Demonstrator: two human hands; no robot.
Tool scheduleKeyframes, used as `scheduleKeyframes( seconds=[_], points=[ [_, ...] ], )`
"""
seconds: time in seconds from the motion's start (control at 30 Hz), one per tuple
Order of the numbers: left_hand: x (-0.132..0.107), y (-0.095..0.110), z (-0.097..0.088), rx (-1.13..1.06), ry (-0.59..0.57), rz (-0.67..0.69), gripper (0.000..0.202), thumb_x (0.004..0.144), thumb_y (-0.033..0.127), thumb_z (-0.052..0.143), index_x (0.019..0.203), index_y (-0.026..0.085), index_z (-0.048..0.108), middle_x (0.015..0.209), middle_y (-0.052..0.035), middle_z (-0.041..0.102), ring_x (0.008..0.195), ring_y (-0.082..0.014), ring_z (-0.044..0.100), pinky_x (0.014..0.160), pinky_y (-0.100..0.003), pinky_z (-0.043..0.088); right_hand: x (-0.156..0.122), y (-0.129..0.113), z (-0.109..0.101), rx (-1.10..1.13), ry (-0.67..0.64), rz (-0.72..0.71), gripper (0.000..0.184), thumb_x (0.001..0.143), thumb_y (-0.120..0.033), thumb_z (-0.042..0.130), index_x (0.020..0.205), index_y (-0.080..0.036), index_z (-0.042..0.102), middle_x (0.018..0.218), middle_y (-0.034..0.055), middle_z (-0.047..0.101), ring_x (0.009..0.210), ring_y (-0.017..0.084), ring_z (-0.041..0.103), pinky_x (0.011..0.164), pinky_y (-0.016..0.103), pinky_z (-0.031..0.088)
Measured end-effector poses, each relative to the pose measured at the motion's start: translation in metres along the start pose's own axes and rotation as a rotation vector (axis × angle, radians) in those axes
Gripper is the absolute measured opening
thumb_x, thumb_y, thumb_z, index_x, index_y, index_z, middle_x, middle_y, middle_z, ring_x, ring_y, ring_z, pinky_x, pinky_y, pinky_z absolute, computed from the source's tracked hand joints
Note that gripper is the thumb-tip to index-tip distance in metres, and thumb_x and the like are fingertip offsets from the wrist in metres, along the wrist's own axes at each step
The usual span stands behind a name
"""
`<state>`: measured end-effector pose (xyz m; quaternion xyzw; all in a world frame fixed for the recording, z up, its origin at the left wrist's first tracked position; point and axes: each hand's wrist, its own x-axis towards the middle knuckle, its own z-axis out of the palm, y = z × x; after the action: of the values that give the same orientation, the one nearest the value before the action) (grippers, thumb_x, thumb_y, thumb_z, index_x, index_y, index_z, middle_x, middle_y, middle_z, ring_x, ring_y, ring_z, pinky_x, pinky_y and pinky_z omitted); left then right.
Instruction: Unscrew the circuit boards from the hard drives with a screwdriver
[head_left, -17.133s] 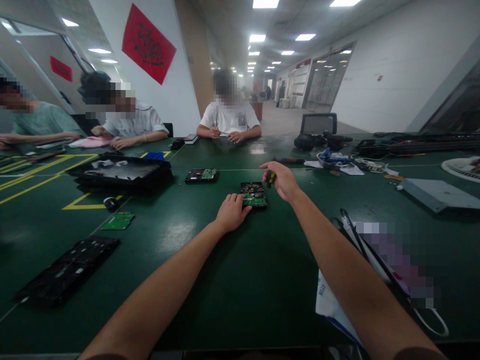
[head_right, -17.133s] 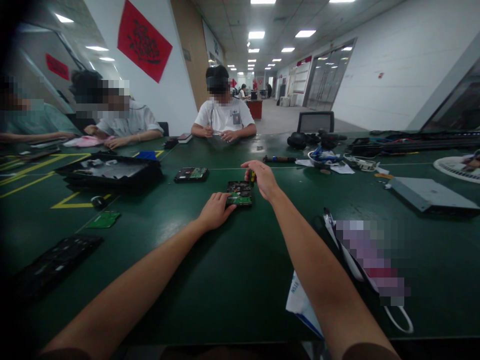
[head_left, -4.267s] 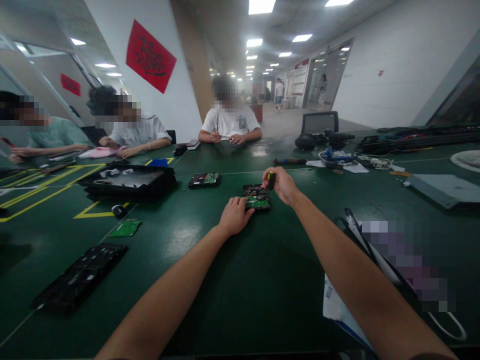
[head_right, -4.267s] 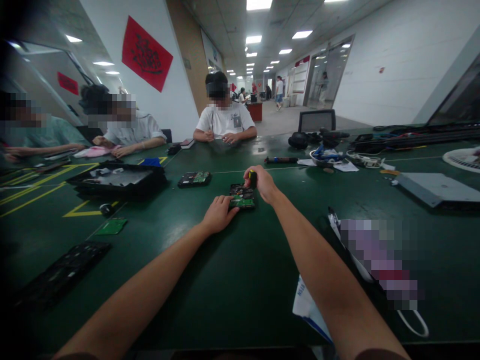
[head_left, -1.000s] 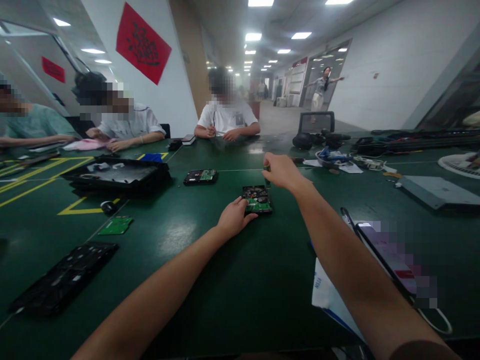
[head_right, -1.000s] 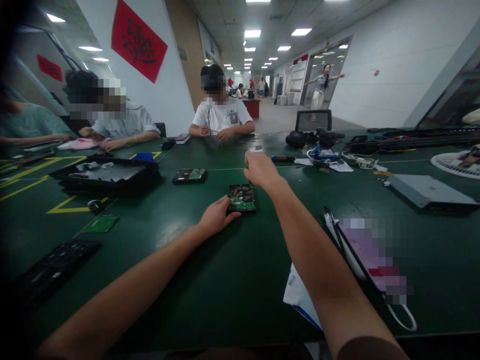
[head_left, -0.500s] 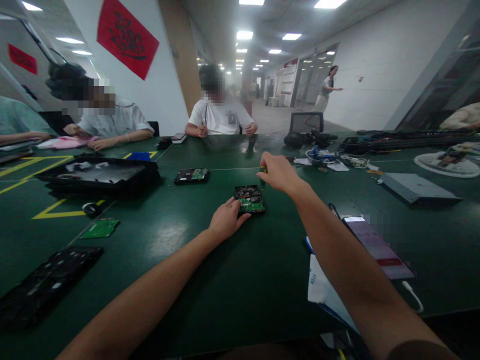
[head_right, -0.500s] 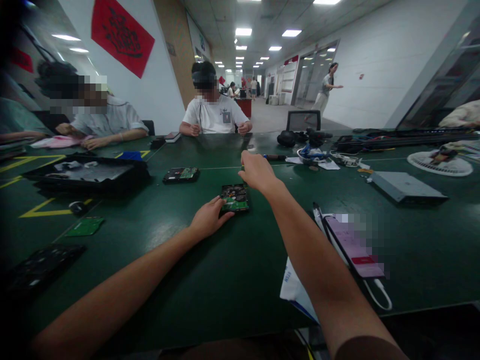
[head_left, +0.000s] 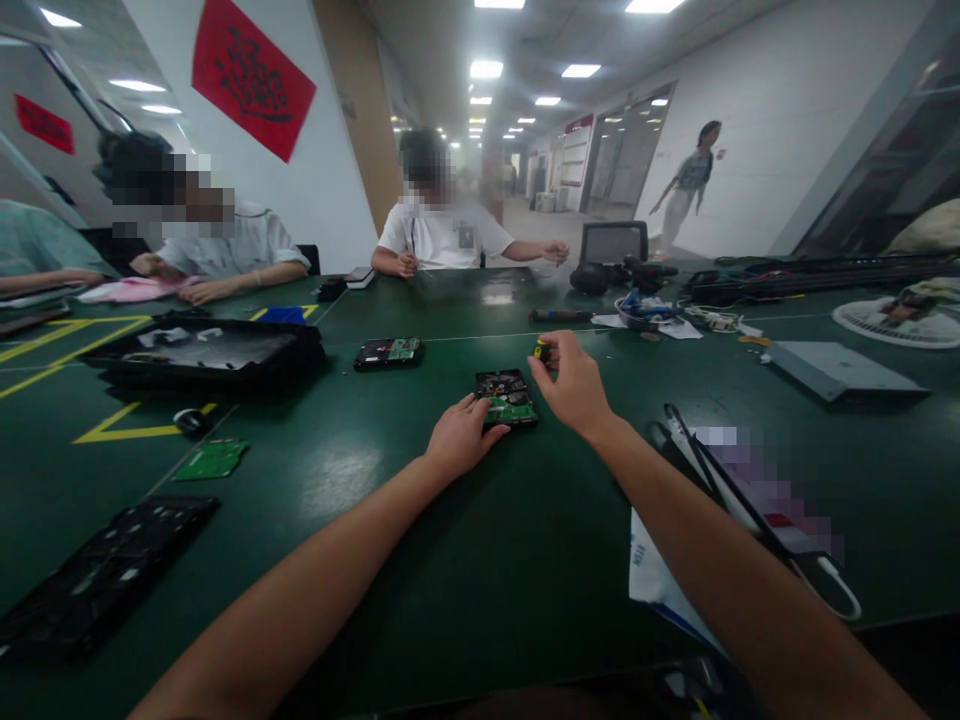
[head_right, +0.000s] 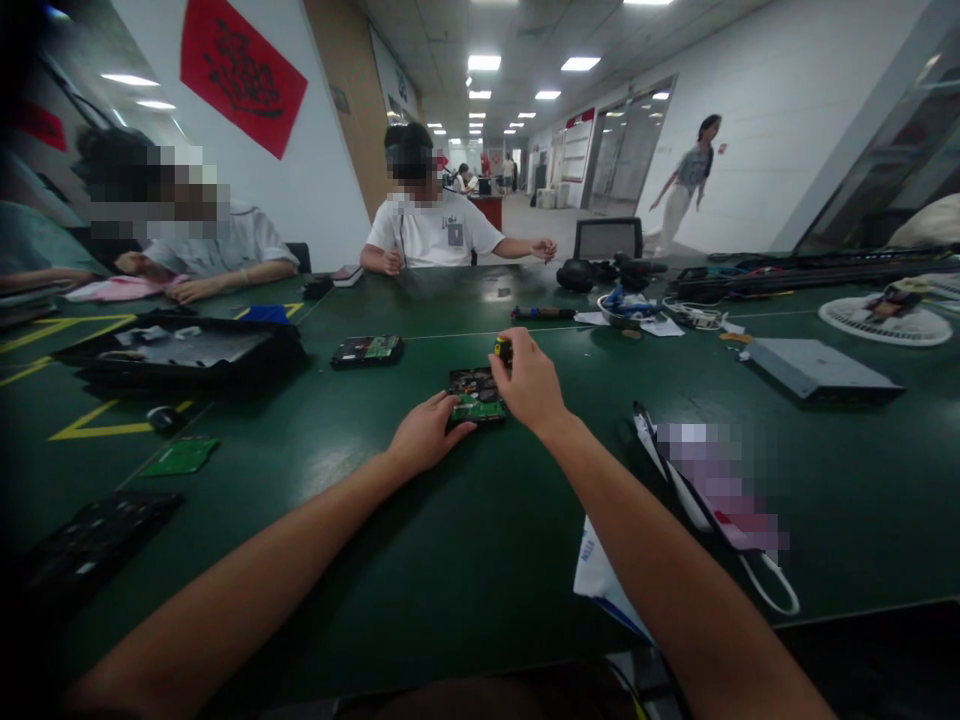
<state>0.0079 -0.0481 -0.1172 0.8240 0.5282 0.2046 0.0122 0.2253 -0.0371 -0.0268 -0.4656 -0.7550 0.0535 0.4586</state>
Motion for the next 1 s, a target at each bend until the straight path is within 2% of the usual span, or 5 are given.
scheduleKeyframes(
  seconds=[0.1,0.23,0.43,0.63,1.0],
  points=[
    [0.0,-0.002,-0.001,-0.019,0.01,-0.005,0.059,0.096,0.058,0.057,0.136,0.015,0.057,0.136,-0.0198,0.063,0.139,-0.0343,0.051,0.114,-0.046,0.043,-0.013,0.005,0.002,0.067,0.064,-0.007,0.033,0.096,-0.036,0.059,0.127,-0.026,0.051,0.121,0.0128,0.063,0.103,0.028,0.066,0.091,0.046,0.056],
    [0.0,-0.005,-0.004,-0.075,0.02,-0.003,0.054,0.096,0.055,0.06,0.135,0.019,0.058,0.141,-0.0164,0.061,0.142,-0.0311,0.05,0.115,-0.043,0.044,-0.022,0.015,0.008,0.088,0.141,-0.066,0.041,0.094,-0.03,0.061,0.133,-0.025,0.049,0.128,0.0147,0.059,0.105,0.027,0.066,0.089,0.045,0.06],
    [0.001,-0.007,-0.005,-0.11,-0.006,-0.011,0.053,0.096,0.053,0.061,0.136,0.019,0.058,0.143,-0.0161,0.06,0.143,-0.0304,0.048,0.115,-0.042,0.045,-0.02,0.026,0.016,0.184,0.156,-0.11,0.047,0.092,-0.029,0.065,0.135,-0.024,0.046,0.117,0.011,0.065,0.092,0.024,0.071,0.082,0.044,0.064],
    [-0.004,0.0,-0.004,-0.104,0.008,0.011,0.053,0.098,0.051,0.058,0.138,0.016,0.056,0.14,-0.0162,0.063,0.148,-0.0309,0.042,0.117,-0.043,0.043,-0.023,0.029,0.017,0.054,0.218,-0.151,0.046,0.092,-0.032,0.067,0.135,-0.026,0.049,0.122,0.0116,0.063,0.09,0.024,0.07,0.079,0.044,0.065],
    [-0.006,0.002,-0.004,-0.079,-0.011,0.009,0.055,0.1,0.054,0.053,0.139,0.017,0.055,0.146,-0.0176,0.058,0.146,-0.0311,0.044,0.114,-0.045,0.045,-0.027,0.041,0.009,0.031,0.253,-0.162,0.051,0.093,-0.027,0.063,0.141,-0.025,0.045,0.121,0.0115,0.066,0.086,0.022,0.071,0.077,0.042,0.065]
  ],
)
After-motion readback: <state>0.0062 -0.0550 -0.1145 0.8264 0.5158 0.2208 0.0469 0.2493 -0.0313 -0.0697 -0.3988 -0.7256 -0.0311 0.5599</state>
